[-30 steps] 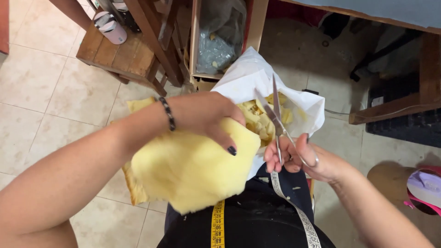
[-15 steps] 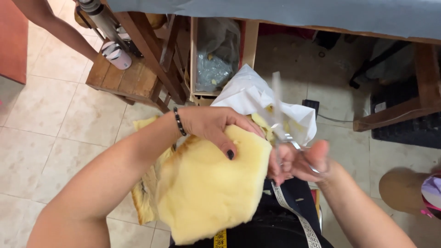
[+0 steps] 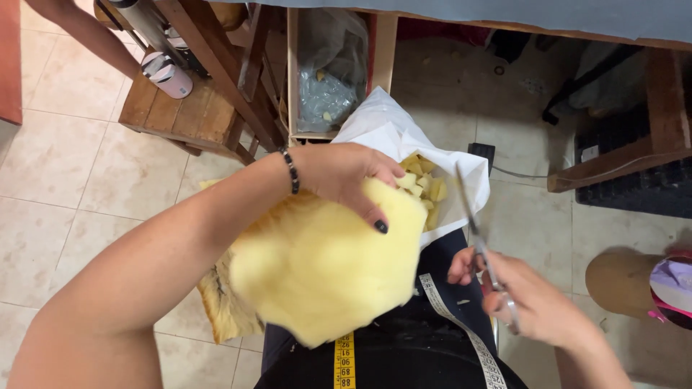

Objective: Cutting a large piece of yellow foam into small chunks using scissors and collecting them in a bag.

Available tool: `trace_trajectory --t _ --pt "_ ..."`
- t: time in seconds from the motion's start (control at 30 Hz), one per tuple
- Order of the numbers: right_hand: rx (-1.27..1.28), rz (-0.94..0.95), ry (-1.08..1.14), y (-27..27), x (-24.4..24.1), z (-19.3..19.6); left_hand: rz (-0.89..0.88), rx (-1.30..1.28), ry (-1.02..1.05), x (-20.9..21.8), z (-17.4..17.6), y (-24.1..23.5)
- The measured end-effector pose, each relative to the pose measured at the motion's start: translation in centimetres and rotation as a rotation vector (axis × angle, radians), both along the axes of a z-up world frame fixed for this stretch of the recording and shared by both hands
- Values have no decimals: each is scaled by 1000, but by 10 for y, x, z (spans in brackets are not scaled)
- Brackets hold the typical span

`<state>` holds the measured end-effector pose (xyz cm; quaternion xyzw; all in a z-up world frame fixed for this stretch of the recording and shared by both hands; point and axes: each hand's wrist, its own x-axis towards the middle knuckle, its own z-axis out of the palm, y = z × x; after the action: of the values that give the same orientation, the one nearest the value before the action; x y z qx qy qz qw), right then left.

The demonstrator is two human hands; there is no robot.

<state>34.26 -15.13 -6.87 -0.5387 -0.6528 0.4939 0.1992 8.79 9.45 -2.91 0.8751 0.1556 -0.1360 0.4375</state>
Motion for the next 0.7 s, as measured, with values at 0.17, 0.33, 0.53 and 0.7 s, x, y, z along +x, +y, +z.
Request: trace_trajectory --t 0.17,0.33,0.53,0.7 --pt "-40 57 -149 5 -14 -5 87 -49 22 -12 6 -12" --pt "-119 112 -414 10 -26 -9 62 -147 -98 -21 -1 -15" --pt "-53 206 -410 28 -42 -14 320 -250 13 -25 1 -34" --pt "73 13 -138 20 -45 -52 510 -203 81 -30 -11 -37"
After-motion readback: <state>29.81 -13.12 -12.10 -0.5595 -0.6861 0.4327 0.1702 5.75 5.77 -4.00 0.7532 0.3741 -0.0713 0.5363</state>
